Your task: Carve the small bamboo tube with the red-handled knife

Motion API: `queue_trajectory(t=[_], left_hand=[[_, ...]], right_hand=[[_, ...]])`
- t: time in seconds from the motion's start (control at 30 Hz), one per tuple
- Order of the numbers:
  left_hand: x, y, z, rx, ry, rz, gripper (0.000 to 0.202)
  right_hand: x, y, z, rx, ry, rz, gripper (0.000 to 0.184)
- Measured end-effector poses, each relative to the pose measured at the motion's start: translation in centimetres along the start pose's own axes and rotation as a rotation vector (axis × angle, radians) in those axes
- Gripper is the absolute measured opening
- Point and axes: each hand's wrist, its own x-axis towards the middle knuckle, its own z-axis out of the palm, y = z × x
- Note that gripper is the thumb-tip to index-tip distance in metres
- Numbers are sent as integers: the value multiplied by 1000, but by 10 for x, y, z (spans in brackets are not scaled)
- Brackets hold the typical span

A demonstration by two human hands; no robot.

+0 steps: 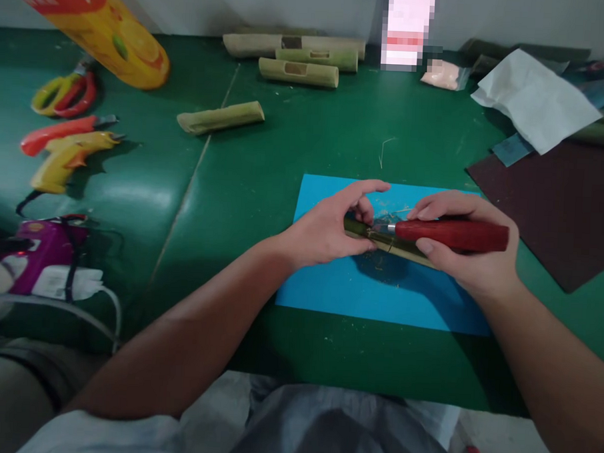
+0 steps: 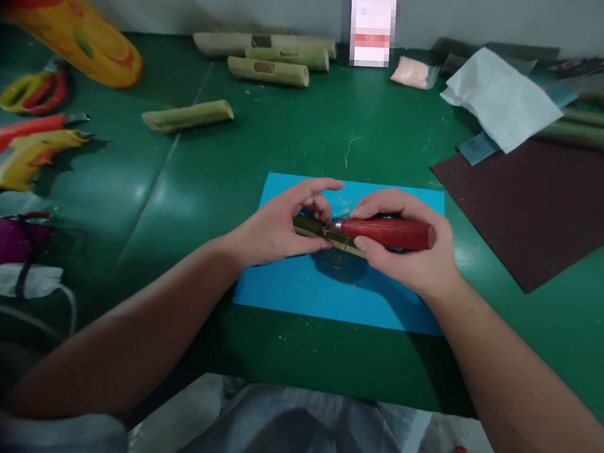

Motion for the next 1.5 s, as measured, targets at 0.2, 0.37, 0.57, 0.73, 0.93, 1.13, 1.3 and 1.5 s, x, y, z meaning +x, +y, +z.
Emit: queue_trajectory(t=[0.2,0.37,0.57,0.73,0.93,1.13,1.3,1.5], left_hand=[[1,1,-1,0,-2,-19,80],[1,4,-2,9,-13,-50,79],[1,3,-1,41,-10,-33,75],[2,2,-1,45,-10,-6,72],[2,3,-1,66,-6,13,70],[5,8,-1,99,-22,3,67],[8,11,-2,78,-34,-13,62],[9,0,-5,219,-56,159,53]], right_hand=[[-3,-1,4,-23,6,-41,26],[-1,-1,1,4,-70,-12,27],[-2,2,4,23,-76,-59,29],[-1,4,6,-38,-41,-132,27],[1,6,7,-69,-57,-199,23],[4,6,5,-95,-108,-216,20],[4,8,5,-73,-99,-222,21],[3,8,7,-77,-70,-243,16]])
